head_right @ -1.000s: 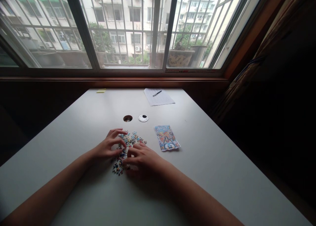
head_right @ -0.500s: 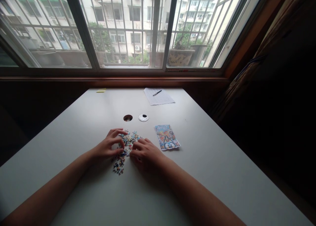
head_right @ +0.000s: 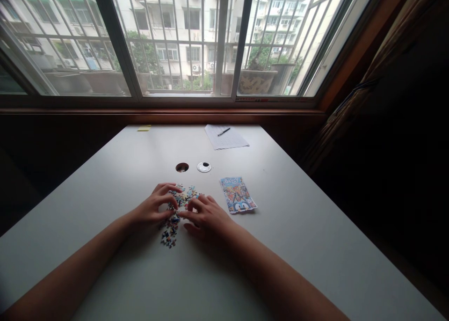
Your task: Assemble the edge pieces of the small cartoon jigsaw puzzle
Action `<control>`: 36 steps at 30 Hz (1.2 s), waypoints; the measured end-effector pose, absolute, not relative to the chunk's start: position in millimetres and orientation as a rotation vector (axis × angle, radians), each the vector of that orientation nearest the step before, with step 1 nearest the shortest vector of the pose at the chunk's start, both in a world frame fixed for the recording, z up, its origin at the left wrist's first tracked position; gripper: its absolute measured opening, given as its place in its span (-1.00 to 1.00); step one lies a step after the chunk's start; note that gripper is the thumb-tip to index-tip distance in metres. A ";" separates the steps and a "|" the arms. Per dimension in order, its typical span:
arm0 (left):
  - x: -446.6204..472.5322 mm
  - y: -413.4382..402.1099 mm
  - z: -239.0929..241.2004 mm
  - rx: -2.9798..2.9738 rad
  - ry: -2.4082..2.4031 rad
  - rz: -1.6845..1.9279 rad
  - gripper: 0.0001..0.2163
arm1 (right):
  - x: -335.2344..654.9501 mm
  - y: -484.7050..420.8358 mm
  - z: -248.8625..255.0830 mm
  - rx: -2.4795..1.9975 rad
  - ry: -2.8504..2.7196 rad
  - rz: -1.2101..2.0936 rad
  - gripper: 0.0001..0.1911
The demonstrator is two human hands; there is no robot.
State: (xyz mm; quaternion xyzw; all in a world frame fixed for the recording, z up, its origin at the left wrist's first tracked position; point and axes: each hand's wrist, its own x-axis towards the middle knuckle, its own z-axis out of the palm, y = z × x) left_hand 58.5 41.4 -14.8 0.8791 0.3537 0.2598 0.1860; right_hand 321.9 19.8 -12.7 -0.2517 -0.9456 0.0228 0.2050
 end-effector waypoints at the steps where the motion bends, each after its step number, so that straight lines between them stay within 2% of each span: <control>1: 58.7 41.3 -14.8 2.478 0.996 0.733 -0.88 | 321.3 18.9 -11.4 -0.694 -2.663 0.058 -0.66; 11: 59.4 40.4 -15.6 2.474 1.011 0.720 -0.87 | 322.6 21.3 -12.1 -0.666 -2.647 0.094 -0.81; 36: 54.2 41.1 -6.6 2.531 0.817 0.542 -0.85 | 324.5 23.5 -14.3 -0.571 -2.635 0.033 -0.85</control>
